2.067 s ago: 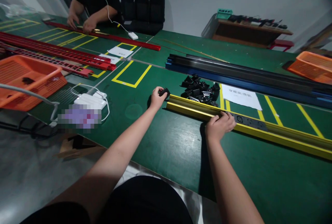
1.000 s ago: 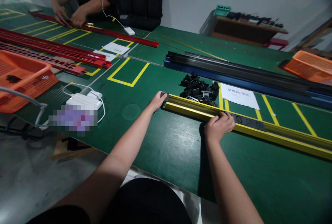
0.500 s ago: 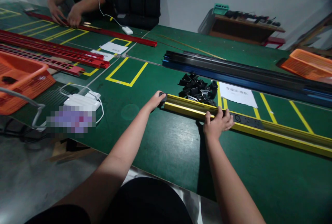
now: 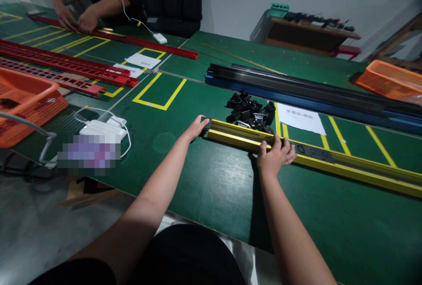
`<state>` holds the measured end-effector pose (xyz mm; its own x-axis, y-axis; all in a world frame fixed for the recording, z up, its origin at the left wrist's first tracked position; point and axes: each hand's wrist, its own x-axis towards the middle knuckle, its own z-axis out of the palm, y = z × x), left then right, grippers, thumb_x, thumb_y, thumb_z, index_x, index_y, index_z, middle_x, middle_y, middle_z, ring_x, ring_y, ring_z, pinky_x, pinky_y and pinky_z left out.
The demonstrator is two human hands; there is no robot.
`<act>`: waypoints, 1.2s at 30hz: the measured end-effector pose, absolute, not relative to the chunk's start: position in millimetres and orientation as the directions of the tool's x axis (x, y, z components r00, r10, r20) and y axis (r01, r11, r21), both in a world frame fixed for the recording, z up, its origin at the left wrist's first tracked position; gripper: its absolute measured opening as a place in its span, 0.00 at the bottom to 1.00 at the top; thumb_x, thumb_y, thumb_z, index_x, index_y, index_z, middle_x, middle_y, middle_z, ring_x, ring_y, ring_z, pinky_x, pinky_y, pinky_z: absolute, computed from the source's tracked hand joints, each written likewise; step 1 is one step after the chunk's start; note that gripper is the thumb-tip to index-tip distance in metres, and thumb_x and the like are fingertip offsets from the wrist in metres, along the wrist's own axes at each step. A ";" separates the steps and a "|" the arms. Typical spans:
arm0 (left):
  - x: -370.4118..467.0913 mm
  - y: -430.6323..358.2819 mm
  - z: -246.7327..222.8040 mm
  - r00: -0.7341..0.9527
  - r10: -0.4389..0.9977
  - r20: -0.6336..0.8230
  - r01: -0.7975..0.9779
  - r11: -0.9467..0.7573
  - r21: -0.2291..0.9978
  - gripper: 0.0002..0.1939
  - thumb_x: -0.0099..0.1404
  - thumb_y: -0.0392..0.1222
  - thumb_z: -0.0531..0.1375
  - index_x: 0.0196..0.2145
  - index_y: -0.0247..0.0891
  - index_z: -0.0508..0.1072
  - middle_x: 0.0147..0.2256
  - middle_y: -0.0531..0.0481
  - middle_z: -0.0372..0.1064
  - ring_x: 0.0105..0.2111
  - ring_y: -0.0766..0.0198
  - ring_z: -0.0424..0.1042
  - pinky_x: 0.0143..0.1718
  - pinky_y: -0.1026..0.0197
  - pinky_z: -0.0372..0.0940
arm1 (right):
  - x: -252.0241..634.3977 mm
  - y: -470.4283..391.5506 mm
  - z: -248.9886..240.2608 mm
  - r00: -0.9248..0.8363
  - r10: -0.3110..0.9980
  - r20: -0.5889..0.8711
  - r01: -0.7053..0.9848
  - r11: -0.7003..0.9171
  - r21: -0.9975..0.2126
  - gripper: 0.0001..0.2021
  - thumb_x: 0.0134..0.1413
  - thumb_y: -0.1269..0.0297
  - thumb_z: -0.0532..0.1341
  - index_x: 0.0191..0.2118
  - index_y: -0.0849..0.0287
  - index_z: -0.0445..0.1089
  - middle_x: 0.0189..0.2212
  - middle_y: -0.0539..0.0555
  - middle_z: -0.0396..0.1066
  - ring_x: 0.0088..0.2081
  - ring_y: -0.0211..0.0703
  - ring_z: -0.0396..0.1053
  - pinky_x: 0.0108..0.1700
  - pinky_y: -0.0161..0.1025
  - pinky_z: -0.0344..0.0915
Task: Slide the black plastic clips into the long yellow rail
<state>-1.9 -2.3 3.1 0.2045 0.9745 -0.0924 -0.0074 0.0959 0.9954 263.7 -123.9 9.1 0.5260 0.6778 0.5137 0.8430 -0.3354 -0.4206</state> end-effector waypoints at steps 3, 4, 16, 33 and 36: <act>-0.9 -3.7 0.8 0.218 0.971 -0.099 -0.053 0.113 0.992 0.11 0.59 0.47 0.56 0.35 0.37 0.63 0.26 0.52 0.68 0.23 0.70 0.66 0.22 0.68 0.60 | 263.2 -123.7 9.5 0.524 0.676 0.518 0.845 -0.335 -0.417 0.25 0.54 0.51 0.50 0.56 0.54 0.61 0.59 0.61 0.51 0.60 0.62 0.42 0.54 0.68 0.40; 0.0 -4.0 -0.3 0.207 0.974 -0.096 -0.062 0.111 0.992 0.11 0.58 0.47 0.57 0.35 0.37 0.63 0.26 0.52 0.68 0.23 0.70 0.66 0.22 0.68 0.61 | 263.0 -123.6 9.6 0.523 0.676 0.520 0.846 -0.336 -0.415 0.25 0.54 0.51 0.50 0.56 0.54 0.61 0.59 0.61 0.51 0.60 0.61 0.42 0.54 0.68 0.40; 8.1 -3.4 -6.5 0.065 0.991 -0.121 -0.136 0.129 0.982 0.14 0.59 0.50 0.56 0.37 0.38 0.62 0.26 0.53 0.68 0.20 0.71 0.66 0.21 0.68 0.61 | 261.5 -124.6 12.5 0.524 0.686 0.505 0.843 -0.335 -0.420 0.26 0.54 0.51 0.49 0.57 0.54 0.60 0.58 0.61 0.51 0.60 0.62 0.41 0.54 0.68 0.41; 8.4 -5.9 -5.0 0.052 0.996 -0.075 -0.117 0.081 0.990 0.12 0.61 0.48 0.55 0.37 0.37 0.62 0.27 0.52 0.69 0.25 0.69 0.69 0.27 0.66 0.64 | 263.0 -123.0 7.8 0.522 0.669 0.529 0.848 -0.342 -0.405 0.28 0.54 0.49 0.49 0.57 0.56 0.60 0.59 0.60 0.52 0.60 0.59 0.42 0.57 0.65 0.37; 8.6 -6.4 -4.4 0.056 0.995 -0.087 -0.120 0.093 0.988 0.13 0.60 0.49 0.55 0.37 0.38 0.62 0.27 0.52 0.69 0.24 0.70 0.68 0.25 0.67 0.63 | 263.0 -123.1 7.9 0.524 0.667 0.530 0.847 -0.343 -0.406 0.27 0.54 0.49 0.50 0.57 0.56 0.60 0.59 0.60 0.52 0.60 0.60 0.42 0.57 0.65 0.37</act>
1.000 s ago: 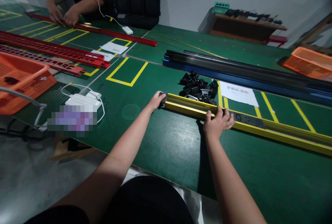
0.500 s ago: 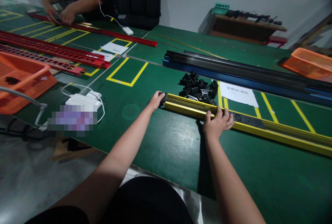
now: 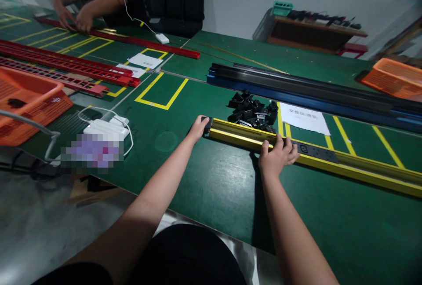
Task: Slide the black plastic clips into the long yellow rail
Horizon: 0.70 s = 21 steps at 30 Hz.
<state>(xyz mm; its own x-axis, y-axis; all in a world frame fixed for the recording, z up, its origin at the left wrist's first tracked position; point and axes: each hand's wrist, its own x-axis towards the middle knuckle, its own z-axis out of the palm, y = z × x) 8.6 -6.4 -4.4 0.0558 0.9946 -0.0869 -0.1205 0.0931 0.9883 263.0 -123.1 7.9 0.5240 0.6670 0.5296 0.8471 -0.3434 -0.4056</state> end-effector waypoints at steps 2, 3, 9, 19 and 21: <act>7.8 -6.6 -3.2 0.084 0.992 -0.095 -0.123 0.105 0.987 0.12 0.60 0.48 0.55 0.37 0.37 0.61 0.27 0.52 0.68 0.23 0.70 0.67 0.23 0.67 0.62 | 263.1 -123.0 7.9 0.525 0.669 0.527 0.846 -0.344 -0.407 0.27 0.54 0.49 0.50 0.57 0.55 0.60 0.59 0.60 0.52 0.60 0.60 0.43 0.56 0.66 0.38; 7.1 -6.5 -2.5 0.098 0.990 -0.097 -0.126 0.109 0.986 0.12 0.61 0.48 0.55 0.37 0.37 0.61 0.27 0.52 0.68 0.22 0.70 0.67 0.22 0.68 0.62 | 263.2 -122.9 7.8 0.526 0.669 0.525 0.846 -0.344 -0.408 0.27 0.54 0.50 0.50 0.57 0.55 0.60 0.59 0.60 0.52 0.60 0.61 0.43 0.56 0.66 0.39; 2.5 -4.8 0.6 0.204 0.973 -0.103 -0.101 0.125 0.987 0.11 0.61 0.46 0.55 0.37 0.36 0.60 0.26 0.53 0.67 0.20 0.72 0.65 0.21 0.68 0.61 | 263.5 -122.3 6.5 0.534 0.667 0.520 0.841 -0.356 -0.407 0.27 0.54 0.50 0.50 0.57 0.55 0.60 0.59 0.60 0.51 0.60 0.61 0.42 0.56 0.67 0.39; 1.6 -10.8 14.5 0.232 0.964 -0.131 -0.024 0.140 0.990 0.11 0.62 0.46 0.55 0.35 0.36 0.60 0.26 0.52 0.66 0.19 0.72 0.63 0.22 0.67 0.60 | 263.4 -122.1 6.1 0.535 0.669 0.516 0.840 -0.357 -0.409 0.26 0.54 0.50 0.49 0.57 0.55 0.60 0.59 0.61 0.51 0.60 0.61 0.42 0.55 0.68 0.38; 4.0 -12.0 14.6 0.194 0.973 -0.125 -0.002 0.128 0.992 0.11 0.62 0.46 0.55 0.35 0.35 0.61 0.27 0.52 0.67 0.20 0.71 0.64 0.23 0.66 0.60 | 262.8 -122.3 6.8 0.535 0.671 0.514 0.840 -0.354 -0.412 0.26 0.54 0.50 0.49 0.57 0.55 0.60 0.59 0.61 0.51 0.60 0.61 0.42 0.55 0.68 0.38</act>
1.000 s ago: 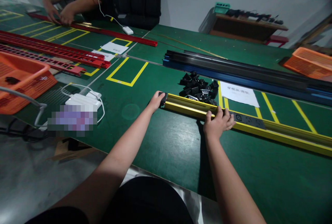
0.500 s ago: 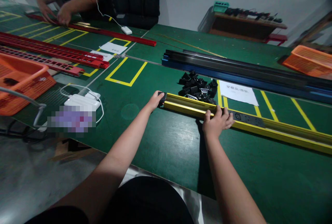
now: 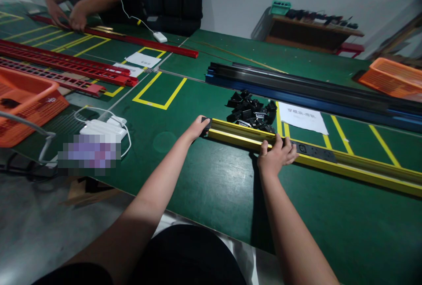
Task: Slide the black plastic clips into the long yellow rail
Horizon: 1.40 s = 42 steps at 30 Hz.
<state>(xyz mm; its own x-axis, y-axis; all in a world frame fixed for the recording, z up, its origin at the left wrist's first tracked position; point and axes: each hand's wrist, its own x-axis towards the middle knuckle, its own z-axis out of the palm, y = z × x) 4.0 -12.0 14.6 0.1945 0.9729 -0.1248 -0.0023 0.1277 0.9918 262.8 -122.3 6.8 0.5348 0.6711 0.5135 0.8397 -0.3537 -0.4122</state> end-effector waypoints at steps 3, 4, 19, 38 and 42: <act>7.4 -12.8 12.6 0.131 0.985 -0.110 0.021 0.108 0.994 0.10 0.62 0.45 0.54 0.36 0.35 0.61 0.27 0.51 0.67 0.22 0.70 0.65 0.25 0.65 0.61 | 262.1 -122.7 7.8 0.531 0.671 0.517 0.842 -0.350 -0.411 0.27 0.54 0.50 0.49 0.57 0.55 0.60 0.58 0.61 0.51 0.60 0.61 0.42 0.55 0.67 0.39; 7.9 -12.8 11.7 0.119 0.987 -0.109 0.025 0.106 0.994 0.10 0.62 0.44 0.54 0.36 0.35 0.61 0.27 0.51 0.67 0.22 0.70 0.65 0.25 0.65 0.61 | 262.0 -122.8 7.9 0.531 0.670 0.519 0.842 -0.351 -0.409 0.27 0.54 0.50 0.49 0.57 0.55 0.59 0.58 0.61 0.51 0.60 0.61 0.42 0.56 0.67 0.39; 0.8 -9.6 9.6 0.190 0.973 -0.129 0.076 0.116 0.990 0.14 0.60 0.48 0.56 0.37 0.35 0.62 0.28 0.50 0.68 0.24 0.69 0.65 0.27 0.65 0.61 | 264.1 -121.3 4.1 0.537 0.665 0.519 0.840 -0.364 -0.403 0.26 0.54 0.50 0.49 0.57 0.55 0.59 0.59 0.61 0.51 0.60 0.60 0.42 0.56 0.67 0.39; 6.9 -13.5 18.3 0.087 0.991 -0.097 0.196 0.078 0.977 0.18 0.47 0.41 0.64 0.35 0.35 0.64 0.30 0.51 0.64 0.30 0.67 0.64 0.33 0.63 0.60 | 260.6 -122.2 10.6 0.541 0.681 0.494 0.835 -0.368 -0.409 0.26 0.54 0.51 0.48 0.57 0.55 0.58 0.59 0.62 0.50 0.60 0.61 0.41 0.55 0.68 0.38; 3.4 -11.3 16.0 0.126 0.990 -0.066 0.190 0.041 0.981 0.17 0.49 0.42 0.64 0.35 0.36 0.64 0.30 0.52 0.64 0.30 0.67 0.64 0.33 0.63 0.60 | 260.6 -122.1 10.4 0.537 0.683 0.496 0.838 -0.365 -0.405 0.27 0.55 0.51 0.48 0.58 0.56 0.58 0.59 0.62 0.51 0.60 0.61 0.41 0.56 0.68 0.37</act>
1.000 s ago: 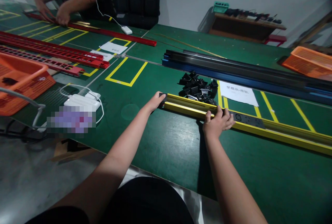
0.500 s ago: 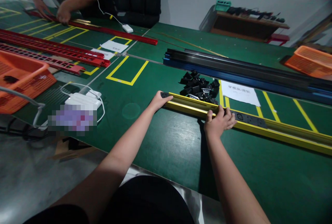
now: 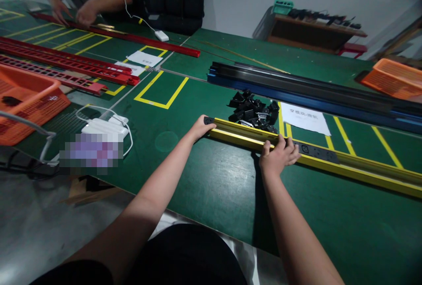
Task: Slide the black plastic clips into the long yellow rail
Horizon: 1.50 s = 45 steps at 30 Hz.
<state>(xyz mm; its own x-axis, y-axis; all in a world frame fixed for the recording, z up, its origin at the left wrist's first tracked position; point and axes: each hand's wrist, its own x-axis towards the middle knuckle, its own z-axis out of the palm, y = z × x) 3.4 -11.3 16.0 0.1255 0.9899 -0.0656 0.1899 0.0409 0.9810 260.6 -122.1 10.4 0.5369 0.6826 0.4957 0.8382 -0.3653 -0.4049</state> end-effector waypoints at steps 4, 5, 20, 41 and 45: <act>2.0 -9.3 14.2 0.150 0.986 -0.070 0.167 0.044 0.985 0.17 0.49 0.42 0.64 0.35 0.36 0.64 0.30 0.51 0.64 0.30 0.67 0.64 0.33 0.63 0.60 | 261.0 -121.8 9.4 0.535 0.678 0.504 0.840 -0.365 -0.402 0.28 0.55 0.49 0.49 0.57 0.58 0.59 0.58 0.62 0.52 0.60 0.60 0.42 0.57 0.67 0.36; 1.9 -9.0 14.3 0.153 0.985 -0.076 0.161 0.051 0.986 0.17 0.49 0.42 0.64 0.35 0.36 0.64 0.31 0.51 0.65 0.30 0.67 0.64 0.33 0.63 0.60 | 261.0 -121.7 9.2 0.535 0.676 0.507 0.841 -0.364 -0.401 0.28 0.55 0.49 0.49 0.57 0.58 0.59 0.58 0.62 0.52 0.60 0.60 0.42 0.57 0.66 0.36; 1.2 -7.6 11.6 0.102 0.989 -0.109 -0.049 0.115 0.992 0.20 0.62 0.59 0.49 0.34 0.37 0.61 0.24 0.52 0.68 0.24 0.68 0.68 0.32 0.64 0.62 | 259.9 -122.6 11.4 0.531 0.687 0.496 0.841 -0.356 -0.407 0.27 0.55 0.50 0.47 0.57 0.56 0.58 0.58 0.62 0.51 0.60 0.61 0.42 0.56 0.69 0.37; 5.3 -4.7 10.7 0.184 0.975 -0.122 -0.014 0.127 0.992 0.13 0.64 0.50 0.50 0.39 0.39 0.59 0.26 0.52 0.66 0.23 0.68 0.68 0.26 0.65 0.62 | 261.8 -122.4 9.8 0.529 0.685 0.501 0.844 -0.366 -0.391 0.26 0.55 0.51 0.48 0.57 0.54 0.60 0.59 0.61 0.51 0.60 0.62 0.42 0.54 0.69 0.40; 3.1 -3.8 11.5 0.193 0.977 -0.090 0.012 0.089 0.996 0.11 0.64 0.49 0.50 0.38 0.38 0.60 0.25 0.53 0.66 0.24 0.68 0.68 0.28 0.65 0.63 | 261.8 -122.4 9.7 0.527 0.684 0.505 0.846 -0.359 -0.395 0.27 0.55 0.49 0.48 0.57 0.56 0.60 0.59 0.61 0.52 0.60 0.61 0.42 0.55 0.68 0.39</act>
<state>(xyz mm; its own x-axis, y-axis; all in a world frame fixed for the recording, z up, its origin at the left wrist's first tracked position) 3.1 -3.8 11.5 0.1934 0.9770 -0.0900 0.0123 0.0893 0.9959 261.8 -122.4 9.7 0.5266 0.6836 0.5054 0.8455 -0.3594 -0.3948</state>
